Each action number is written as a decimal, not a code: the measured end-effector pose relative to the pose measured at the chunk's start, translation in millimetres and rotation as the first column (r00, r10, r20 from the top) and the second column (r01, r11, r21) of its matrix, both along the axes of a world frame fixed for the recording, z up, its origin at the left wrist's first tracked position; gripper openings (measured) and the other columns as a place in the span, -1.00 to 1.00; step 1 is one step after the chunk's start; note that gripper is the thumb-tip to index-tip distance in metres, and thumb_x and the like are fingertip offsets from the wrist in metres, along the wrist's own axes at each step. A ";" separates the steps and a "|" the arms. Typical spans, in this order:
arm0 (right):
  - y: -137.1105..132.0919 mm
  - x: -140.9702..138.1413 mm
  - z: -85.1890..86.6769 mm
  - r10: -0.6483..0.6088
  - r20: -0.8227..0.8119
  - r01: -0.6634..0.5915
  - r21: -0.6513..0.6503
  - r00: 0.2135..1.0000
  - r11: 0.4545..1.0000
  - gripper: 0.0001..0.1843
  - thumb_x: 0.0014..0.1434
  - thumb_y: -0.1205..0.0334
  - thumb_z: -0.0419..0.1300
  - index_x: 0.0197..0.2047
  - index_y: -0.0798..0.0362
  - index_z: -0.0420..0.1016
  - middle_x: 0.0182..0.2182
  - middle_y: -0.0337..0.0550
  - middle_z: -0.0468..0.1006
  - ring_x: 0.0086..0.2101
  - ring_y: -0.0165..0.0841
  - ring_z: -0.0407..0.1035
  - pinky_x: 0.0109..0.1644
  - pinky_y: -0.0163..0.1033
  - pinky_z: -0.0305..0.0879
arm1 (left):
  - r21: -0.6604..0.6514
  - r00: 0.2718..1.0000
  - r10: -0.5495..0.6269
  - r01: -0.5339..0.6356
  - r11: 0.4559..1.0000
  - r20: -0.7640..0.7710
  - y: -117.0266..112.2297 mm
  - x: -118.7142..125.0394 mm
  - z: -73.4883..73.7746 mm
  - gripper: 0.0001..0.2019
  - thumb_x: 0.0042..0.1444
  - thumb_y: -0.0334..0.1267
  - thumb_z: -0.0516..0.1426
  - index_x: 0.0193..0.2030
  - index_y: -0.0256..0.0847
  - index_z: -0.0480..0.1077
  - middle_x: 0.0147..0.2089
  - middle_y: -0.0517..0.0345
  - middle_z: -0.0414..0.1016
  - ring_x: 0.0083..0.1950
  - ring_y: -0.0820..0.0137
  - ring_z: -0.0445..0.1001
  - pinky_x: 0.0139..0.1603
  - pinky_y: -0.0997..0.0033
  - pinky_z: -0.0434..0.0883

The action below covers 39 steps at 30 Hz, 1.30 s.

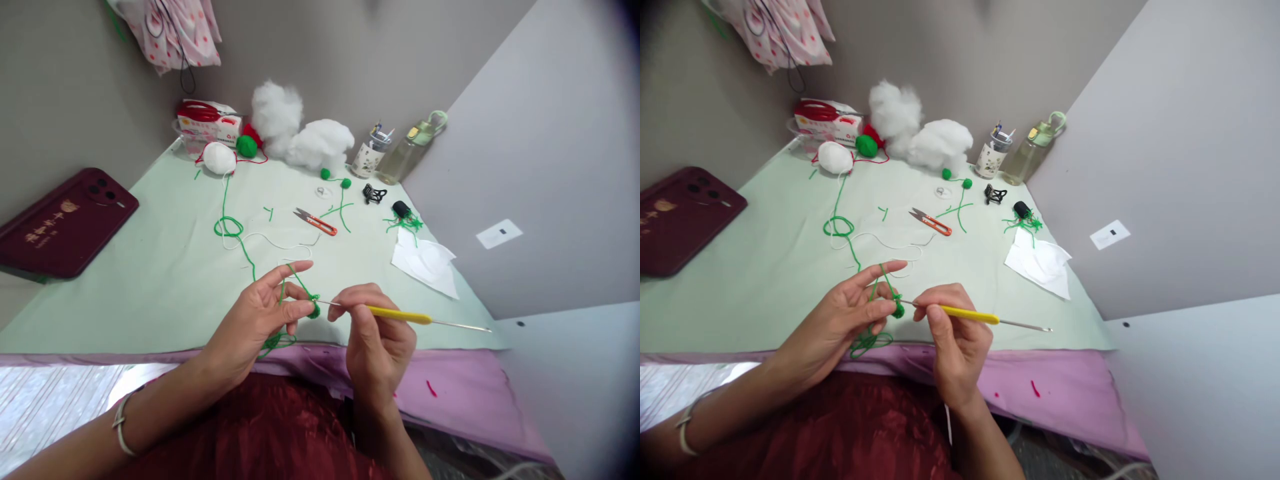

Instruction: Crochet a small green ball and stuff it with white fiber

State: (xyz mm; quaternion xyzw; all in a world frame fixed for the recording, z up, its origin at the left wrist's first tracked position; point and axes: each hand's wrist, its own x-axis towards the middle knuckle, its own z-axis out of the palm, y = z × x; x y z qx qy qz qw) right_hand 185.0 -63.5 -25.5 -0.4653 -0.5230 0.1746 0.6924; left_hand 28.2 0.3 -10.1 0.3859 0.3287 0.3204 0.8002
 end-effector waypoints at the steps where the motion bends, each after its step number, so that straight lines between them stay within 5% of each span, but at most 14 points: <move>1: 0.2 -0.1 -1.0 -0.003 0.003 0.003 -0.001 1.000 1.000 -0.78 0.41 0.32 0.15 -0.21 -0.01 0.63 -0.43 -0.22 0.52 -0.38 -0.34 0.44 -0.30 -0.18 0.36 | 0.001 1.000 0.000 0.000 1.000 0.003 0.0 0.0 -0.2 -0.41 0.12 -0.28 0.43 0.30 -0.03 0.46 -0.29 0.33 0.47 -0.45 0.60 0.34 -0.41 0.50 0.22; 22: -5.7 9.1 9.6 0.080 0.113 -0.074 -0.062 0.990 0.995 -0.78 0.41 0.36 0.17 -0.22 0.00 0.64 -0.39 -0.18 0.56 -0.31 -0.32 0.43 -0.25 -0.17 0.36 | 0.142 0.998 -0.019 0.027 0.990 -0.057 3.5 -4.0 -2.2 -0.12 0.12 -0.36 0.39 0.54 0.07 0.17 -0.33 0.39 0.47 -0.49 0.62 0.28 -0.46 0.56 0.24; 31: 1.4 12.3 0.1 0.331 -0.111 -0.339 -0.061 0.937 0.939 -0.80 0.42 0.29 0.20 -0.20 0.01 0.67 -0.41 -0.19 0.55 -0.37 -0.35 0.45 -0.29 -0.20 0.41 | 0.135 0.981 -0.191 0.193 0.972 -0.030 8.5 -10.2 4.4 0.09 0.11 -0.35 0.40 0.64 0.07 -0.13 -0.35 0.34 0.52 -0.44 0.53 0.37 -0.49 0.56 0.22; 34: -0.5 3.7 -3.3 0.199 -0.064 -0.201 -0.032 0.978 0.979 -0.78 0.43 0.34 0.16 -0.15 -0.02 0.67 -0.36 -0.19 0.57 -0.37 -0.37 0.46 -0.30 -0.22 0.44 | 0.114 0.996 -0.093 0.094 0.989 -0.017 6.6 -7.1 2.8 0.14 0.07 -0.40 0.41 0.64 0.05 -0.15 -0.33 0.35 0.52 -0.49 0.57 0.29 -0.47 0.55 0.24; 36: -2.9 -1.9 -8.1 0.051 0.164 -0.049 -0.016 0.985 0.999 -0.75 0.41 0.40 0.17 -0.07 -0.06 0.67 -0.30 -0.17 0.60 -0.31 -0.36 0.51 -0.26 -0.22 0.49 | 0.115 1.000 -0.016 0.017 0.993 -0.007 3.1 -3.6 1.6 0.13 0.05 -0.43 0.42 0.64 0.02 -0.12 -0.33 0.36 0.51 -0.52 0.61 0.22 -0.46 0.56 0.23; 39: -4.2 -7.9 -20.3 -0.231 0.559 0.146 0.194 0.796 0.970 -0.63 0.35 0.46 0.23 0.11 -0.10 0.65 -0.15 -0.09 0.64 -0.16 -0.28 0.56 -0.18 -0.19 0.55 | 0.105 0.999 0.036 -0.039 0.994 0.029 -2.7 1.0 1.2 0.07 0.06 -0.41 0.43 0.62 -0.06 -0.03 -0.35 0.36 0.50 -0.50 0.62 0.20 -0.43 0.58 0.23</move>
